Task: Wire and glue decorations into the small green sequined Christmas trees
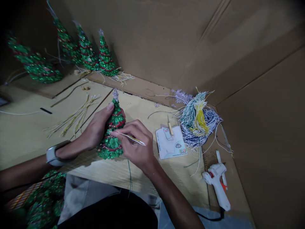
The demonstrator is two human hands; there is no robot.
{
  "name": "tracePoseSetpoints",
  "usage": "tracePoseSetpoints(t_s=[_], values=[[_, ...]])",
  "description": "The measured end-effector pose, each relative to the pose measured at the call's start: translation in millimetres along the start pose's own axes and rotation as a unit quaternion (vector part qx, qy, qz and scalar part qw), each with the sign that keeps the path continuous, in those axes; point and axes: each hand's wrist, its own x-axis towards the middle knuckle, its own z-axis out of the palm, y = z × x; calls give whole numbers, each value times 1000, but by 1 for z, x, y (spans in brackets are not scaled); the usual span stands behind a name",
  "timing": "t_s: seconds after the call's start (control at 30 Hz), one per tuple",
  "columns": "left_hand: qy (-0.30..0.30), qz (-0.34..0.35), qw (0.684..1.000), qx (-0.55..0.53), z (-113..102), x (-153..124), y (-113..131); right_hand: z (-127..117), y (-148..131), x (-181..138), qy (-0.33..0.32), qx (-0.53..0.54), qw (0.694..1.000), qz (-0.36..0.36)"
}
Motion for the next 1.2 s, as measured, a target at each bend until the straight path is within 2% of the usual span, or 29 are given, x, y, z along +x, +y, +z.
tracePoseSetpoints(t_s=[0.2,0.3,0.37,0.4,0.47,0.53,0.57,0.6,0.67,0.73,0.8,0.87,0.9,1.0,1.07,1.13,1.2], values=[[3,-22,1000,-16,-1,1,-4,-24,-24,16,127,-25,989,-72],[8,-17,1000,-15,-1,2,-5,-41,-39,25,228,-21,970,-87],[3,-39,998,-47,-2,2,-6,-55,-43,29,284,-64,953,-87],[-3,-56,996,-69,-3,1,-6,-63,-41,29,290,-101,948,-88],[-20,-85,990,-106,-5,1,-8,-79,-28,25,256,-172,946,-99],[-36,-108,985,-128,-8,2,-10,-92,-4,15,129,-247,955,-104],[-41,-112,984,-135,-9,2,-11,-97,9,7,36,-282,954,-98],[-43,-112,983,-142,-11,2,-12,-100,21,-1,-55,-316,943,-91],[-42,-106,982,-149,-13,3,-13,-105,38,-16,-208,-400,891,-45],[-41,-103,984,-140,-15,3,-15,-108,42,-25,-281,-449,848,23],[-43,-111,984,-135,-16,3,-16,-112,36,-25,-271,-461,841,75],[-49,-123,979,-154,-16,3,-18,-114,29,-20,-215,-483,841,118],[-53,-129,976,-168,-16,3,-19,-115,28,-17,-190,-509,827,145],[-52,-123,975,-175,-16,4,-23,-112,34,-11,-169,-607,744,221],[-43,-102,981,-158,-17,6,-23,-108,43,-11,-177,-642,707,239],[-46,-90,983,-153,-18,7,-22,-105,50,-14,-164,-649,704,236],[-45,-77,986,-139,-17,7,-20,-102,55,-15,-145,-641,716,237]])
